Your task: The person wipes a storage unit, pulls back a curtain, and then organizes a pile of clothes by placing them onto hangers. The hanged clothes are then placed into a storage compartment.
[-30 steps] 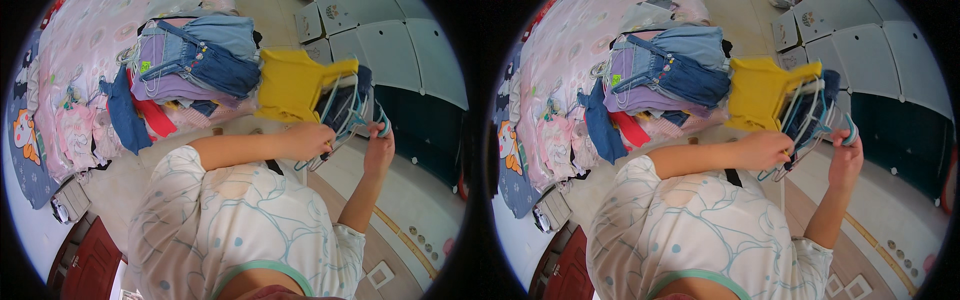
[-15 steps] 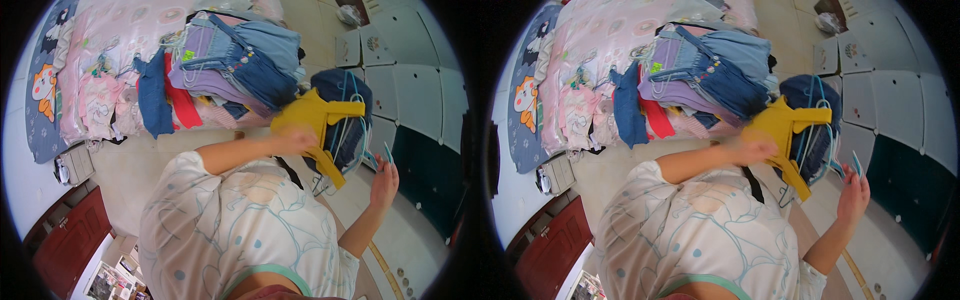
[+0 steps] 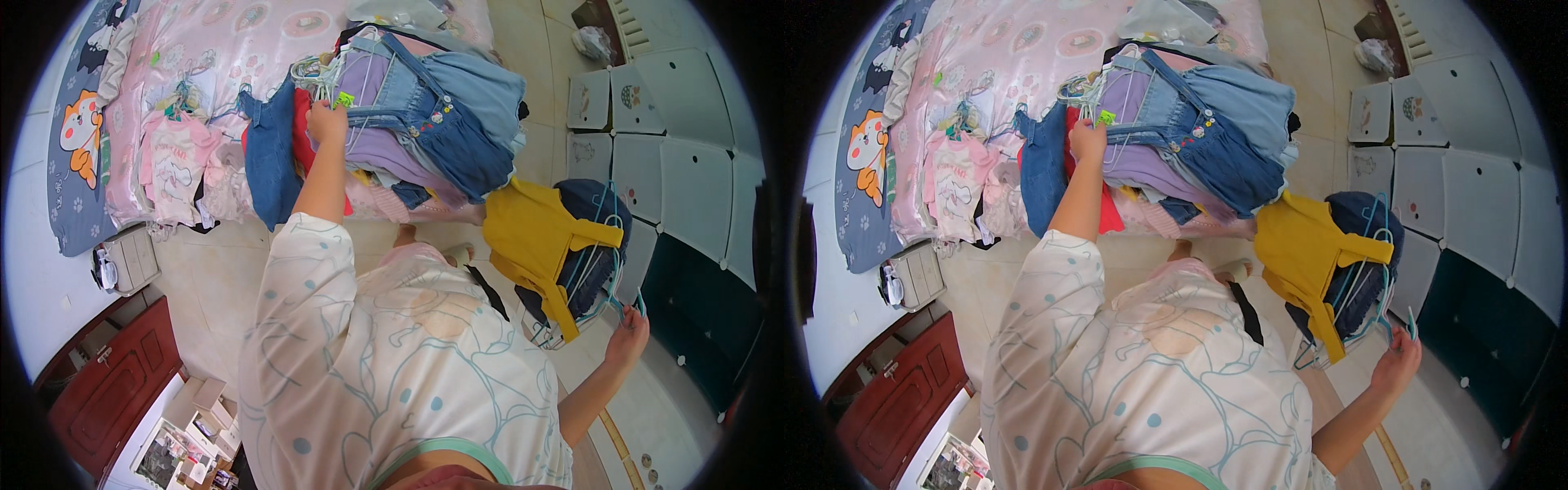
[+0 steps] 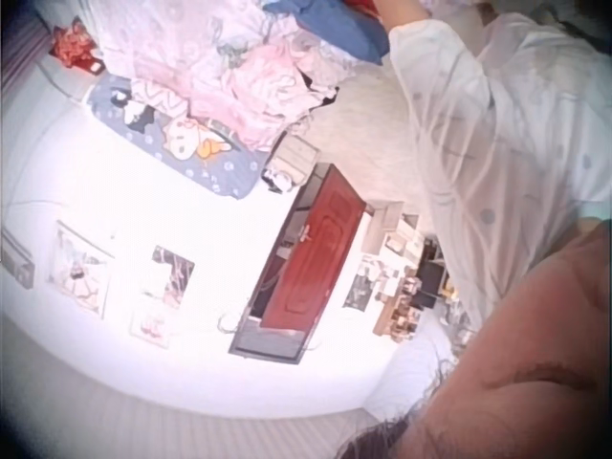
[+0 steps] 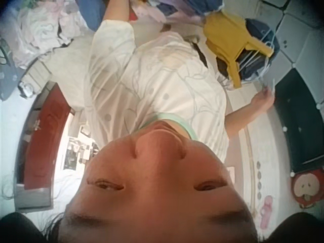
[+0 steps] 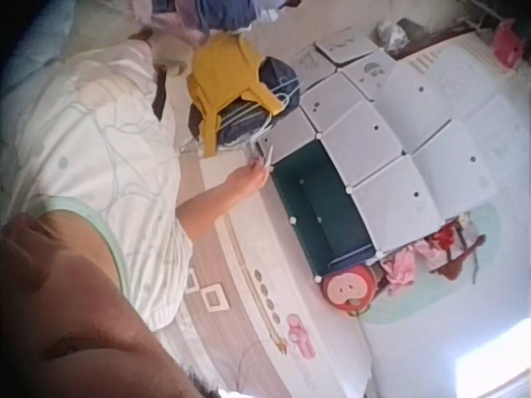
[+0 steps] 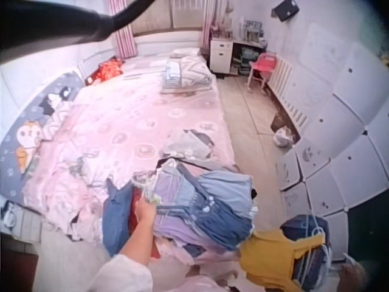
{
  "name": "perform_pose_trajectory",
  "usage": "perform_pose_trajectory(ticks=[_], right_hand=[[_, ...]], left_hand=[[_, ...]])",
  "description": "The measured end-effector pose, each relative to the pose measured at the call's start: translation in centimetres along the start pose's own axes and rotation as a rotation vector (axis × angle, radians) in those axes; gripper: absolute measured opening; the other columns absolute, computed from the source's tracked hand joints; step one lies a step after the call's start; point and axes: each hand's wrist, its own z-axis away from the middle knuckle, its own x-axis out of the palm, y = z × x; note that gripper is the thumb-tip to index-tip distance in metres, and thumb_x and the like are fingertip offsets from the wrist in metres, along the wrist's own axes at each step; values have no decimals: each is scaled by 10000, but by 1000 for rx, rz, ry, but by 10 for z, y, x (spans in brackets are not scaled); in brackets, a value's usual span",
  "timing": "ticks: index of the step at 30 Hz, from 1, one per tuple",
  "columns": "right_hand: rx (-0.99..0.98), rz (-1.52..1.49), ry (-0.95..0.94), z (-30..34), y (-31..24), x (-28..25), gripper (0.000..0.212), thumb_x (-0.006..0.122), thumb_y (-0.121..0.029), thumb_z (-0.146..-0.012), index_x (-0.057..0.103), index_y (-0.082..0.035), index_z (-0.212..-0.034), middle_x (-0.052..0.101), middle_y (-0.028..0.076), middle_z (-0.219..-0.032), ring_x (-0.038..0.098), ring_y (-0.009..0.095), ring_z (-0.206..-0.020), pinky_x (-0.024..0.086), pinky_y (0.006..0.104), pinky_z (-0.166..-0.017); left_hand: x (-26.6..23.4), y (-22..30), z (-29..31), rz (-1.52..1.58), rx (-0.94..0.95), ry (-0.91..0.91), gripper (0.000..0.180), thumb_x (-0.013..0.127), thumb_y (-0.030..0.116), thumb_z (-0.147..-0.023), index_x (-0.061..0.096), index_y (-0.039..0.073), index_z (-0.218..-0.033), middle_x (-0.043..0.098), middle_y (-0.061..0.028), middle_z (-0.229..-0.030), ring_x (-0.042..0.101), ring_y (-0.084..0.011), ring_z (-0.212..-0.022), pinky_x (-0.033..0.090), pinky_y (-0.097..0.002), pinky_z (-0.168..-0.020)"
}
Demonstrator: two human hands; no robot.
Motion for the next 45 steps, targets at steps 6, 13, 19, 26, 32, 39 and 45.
perform_pose_trajectory(ticks=[6, 13, 19, 26, 32, 39, 45], right_hand=[[-77, 6, 66, 6, 3, -5, 186, 520, -144, -895, 487, -25, -756, 443, 38, -750, 442, 163, -766, 368, 340, -866], [-2, -202, -84, 10, -11, -3, 185, 516, -174, -914, 518, -43, -784, 482, 29, -750, 481, 186, -849, 351, 367, -904], [-148, -313, -217, 10, -24, 38, 183, 488, -184, -927, 552, -16, -964, 568, 70, -941, 487, 219, -998, 300, 392, -998], [-187, -234, -90, 5, -26, 58, 229, 601, -79, -842, 541, 9, -1045, 587, 62, -972, 551, 214, -992, 320, 413, -1011], [-188, -109, -82, -4, -23, 101, 308, 605, -72, -819, 537, 28, -1102, 588, 153, -1104, 543, 224, -1043, 382, 360, -948], [-144, -124, -122, 0, -19, 103, 243, 624, -17, -778, 567, 5, -1012, 607, 149, -1025, 549, 218, -990, 395, 346, -923], [-178, -332, -187, 20, -14, 78, 284, 593, -185, -816, 535, 21, -1004, 603, 147, -1007, 523, 240, -1040, 341, 388, -978]], left_hand=[[-10, -3, -23, 271, 181, -219, 228, 639, 162, -723, 594, 12, -888, 609, -125, -787, 611, -255, -750, 481, -378, -666], [-58, 66, 41, 1113, 152, -805, 304, 549, 109, -867, 411, 16, -1122, 636, -108, -820, 590, -154, -780, 442, -257, -737], [-87, 151, 162, 1051, 528, -1271, 274, 467, 86, -897, 382, 25, -1150, 629, -92, -846, 574, -148, -805, 434, -285, -777], [-87, 219, 260, 1081, 834, -1384, 300, 435, 56, -908, 379, 5, -1198, 516, -24, -764, 515, -94, -720, 415, -248, -692], [-87, 217, 315, 990, 788, -1701, 352, 444, 49, -897, 405, -9, -1242, 539, -35, -713, 520, -100, -644, 413, -233, -614], [-94, 200, 348, 770, 832, -1901, 342, 465, 50, -885, 461, 51, -1227, 569, -47, -695, 552, -127, -640, 444, -272, -614], [-94, 198, 364, 876, 707, -1865, 334, 483, 59, -888, 453, 6, -1217, 602, -58, -739, 582, -119, -657, 463, -269, -620]])
